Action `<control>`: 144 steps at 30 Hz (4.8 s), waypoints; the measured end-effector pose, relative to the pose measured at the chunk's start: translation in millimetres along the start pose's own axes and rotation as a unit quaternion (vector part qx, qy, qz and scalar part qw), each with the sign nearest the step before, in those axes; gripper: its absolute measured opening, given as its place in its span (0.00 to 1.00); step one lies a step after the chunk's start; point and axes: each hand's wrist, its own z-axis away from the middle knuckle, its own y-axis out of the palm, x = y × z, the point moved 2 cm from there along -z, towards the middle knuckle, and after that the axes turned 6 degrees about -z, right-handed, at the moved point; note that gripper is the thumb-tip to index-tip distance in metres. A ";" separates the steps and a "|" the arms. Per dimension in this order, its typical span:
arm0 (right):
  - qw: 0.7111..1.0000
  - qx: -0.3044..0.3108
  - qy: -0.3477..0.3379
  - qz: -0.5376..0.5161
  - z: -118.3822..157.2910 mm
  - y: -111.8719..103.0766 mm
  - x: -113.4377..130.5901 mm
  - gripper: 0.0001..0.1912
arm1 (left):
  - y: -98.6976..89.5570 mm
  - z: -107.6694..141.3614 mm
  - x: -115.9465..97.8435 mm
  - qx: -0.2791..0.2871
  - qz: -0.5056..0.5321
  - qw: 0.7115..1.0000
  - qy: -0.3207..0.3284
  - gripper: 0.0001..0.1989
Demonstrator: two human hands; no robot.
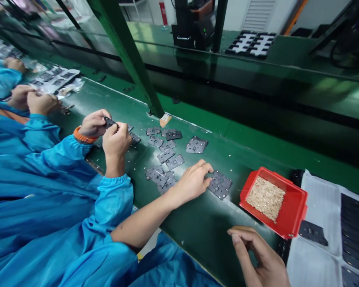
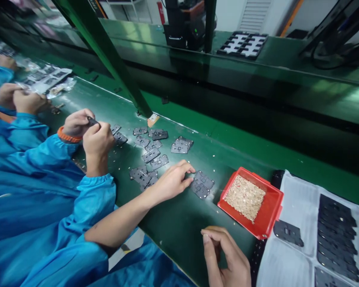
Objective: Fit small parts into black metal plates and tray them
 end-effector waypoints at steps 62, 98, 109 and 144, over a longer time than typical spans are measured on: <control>0.995 -0.067 0.027 -0.070 16.7 4.5 25.4 0.07 | -21.9 -20.4 -40.0 0.302 -0.233 0.895 0.231 0.06; 0.760 -0.421 0.120 -0.480 37.2 -120.1 -52.9 0.18 | 114.5 -69.6 -295.6 0.365 0.251 0.876 0.188 0.16; 0.768 -0.398 0.125 -0.486 46.2 -144.9 -46.9 0.19 | 90.7 -102.6 -306.5 0.396 0.203 0.863 0.238 0.09; 0.634 -0.534 0.172 -0.532 12.6 -119.4 -68.3 0.19 | 111.6 -138.6 -281.4 0.441 0.013 0.860 0.255 0.08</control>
